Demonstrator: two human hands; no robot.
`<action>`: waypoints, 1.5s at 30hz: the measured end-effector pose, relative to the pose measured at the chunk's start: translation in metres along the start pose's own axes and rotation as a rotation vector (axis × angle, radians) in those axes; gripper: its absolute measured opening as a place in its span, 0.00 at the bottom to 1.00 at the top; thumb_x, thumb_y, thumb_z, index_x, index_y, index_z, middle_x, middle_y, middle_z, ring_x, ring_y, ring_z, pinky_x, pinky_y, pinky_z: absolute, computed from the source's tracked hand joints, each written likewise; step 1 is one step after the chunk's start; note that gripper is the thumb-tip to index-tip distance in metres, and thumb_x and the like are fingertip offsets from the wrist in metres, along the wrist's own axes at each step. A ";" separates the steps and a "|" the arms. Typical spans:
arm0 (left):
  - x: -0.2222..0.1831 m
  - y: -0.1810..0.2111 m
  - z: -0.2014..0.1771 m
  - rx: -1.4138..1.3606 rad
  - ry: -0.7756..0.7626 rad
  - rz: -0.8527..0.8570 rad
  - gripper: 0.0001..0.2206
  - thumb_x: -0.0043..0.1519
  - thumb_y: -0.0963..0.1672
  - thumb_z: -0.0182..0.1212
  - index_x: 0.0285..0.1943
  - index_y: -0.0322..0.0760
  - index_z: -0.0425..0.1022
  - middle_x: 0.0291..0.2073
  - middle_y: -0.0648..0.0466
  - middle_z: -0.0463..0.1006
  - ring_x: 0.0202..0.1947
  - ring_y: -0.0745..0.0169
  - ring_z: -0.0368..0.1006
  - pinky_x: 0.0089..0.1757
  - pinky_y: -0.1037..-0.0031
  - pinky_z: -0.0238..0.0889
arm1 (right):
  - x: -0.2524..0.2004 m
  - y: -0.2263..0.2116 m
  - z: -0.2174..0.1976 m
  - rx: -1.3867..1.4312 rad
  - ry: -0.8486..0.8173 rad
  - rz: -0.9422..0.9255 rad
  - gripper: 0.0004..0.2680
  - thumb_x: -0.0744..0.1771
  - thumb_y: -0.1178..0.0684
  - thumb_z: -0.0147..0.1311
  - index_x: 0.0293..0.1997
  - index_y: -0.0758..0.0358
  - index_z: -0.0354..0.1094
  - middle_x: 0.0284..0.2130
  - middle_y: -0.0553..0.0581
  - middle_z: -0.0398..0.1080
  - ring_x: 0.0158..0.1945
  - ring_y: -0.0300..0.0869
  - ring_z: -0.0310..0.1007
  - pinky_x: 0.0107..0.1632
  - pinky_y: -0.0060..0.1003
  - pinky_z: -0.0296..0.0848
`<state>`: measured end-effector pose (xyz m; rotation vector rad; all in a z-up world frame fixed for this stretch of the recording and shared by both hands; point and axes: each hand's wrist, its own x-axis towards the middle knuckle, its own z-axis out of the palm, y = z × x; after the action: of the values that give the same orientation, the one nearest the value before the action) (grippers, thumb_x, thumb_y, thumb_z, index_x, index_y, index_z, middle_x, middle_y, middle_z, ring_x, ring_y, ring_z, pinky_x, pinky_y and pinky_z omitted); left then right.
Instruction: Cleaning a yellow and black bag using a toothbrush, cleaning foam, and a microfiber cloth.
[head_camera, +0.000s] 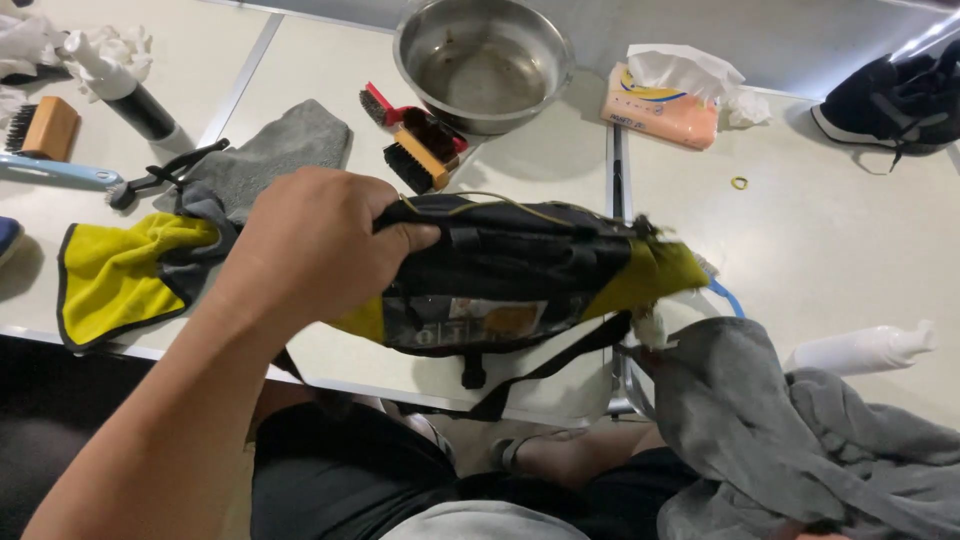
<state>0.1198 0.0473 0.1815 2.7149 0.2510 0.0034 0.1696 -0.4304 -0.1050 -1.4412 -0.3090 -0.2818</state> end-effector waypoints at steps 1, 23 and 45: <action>0.007 -0.010 0.004 0.001 0.000 0.000 0.11 0.58 0.49 0.65 0.30 0.41 0.84 0.13 0.50 0.72 0.19 0.49 0.72 0.28 0.67 0.65 | 0.000 -0.006 0.004 0.017 -0.001 -0.007 0.11 0.70 0.57 0.50 0.60 0.63 0.67 0.51 0.62 0.73 0.54 0.49 0.75 0.61 0.43 0.79; -0.021 -0.044 0.058 -1.551 -0.232 -0.632 0.13 0.67 0.50 0.60 0.35 0.39 0.71 0.24 0.50 0.75 0.23 0.57 0.71 0.25 0.68 0.66 | -0.017 -0.182 0.319 -0.608 -0.624 -0.591 0.15 0.70 0.55 0.43 0.64 0.66 0.63 0.64 0.66 0.64 0.70 0.60 0.63 0.72 0.56 0.59; -0.032 -0.060 0.081 -1.708 -0.191 -0.613 0.09 0.66 0.45 0.64 0.34 0.39 0.73 0.24 0.53 0.74 0.26 0.66 0.70 0.31 0.76 0.66 | -0.005 -0.190 0.341 -0.488 -0.779 -0.694 0.16 0.68 0.55 0.61 0.59 0.75 0.66 0.58 0.72 0.71 0.64 0.70 0.70 0.68 0.68 0.61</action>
<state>0.0812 0.0634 0.0841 0.8827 0.6226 -0.1433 0.0817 -0.1124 0.1034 -1.8459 -1.4702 -0.3557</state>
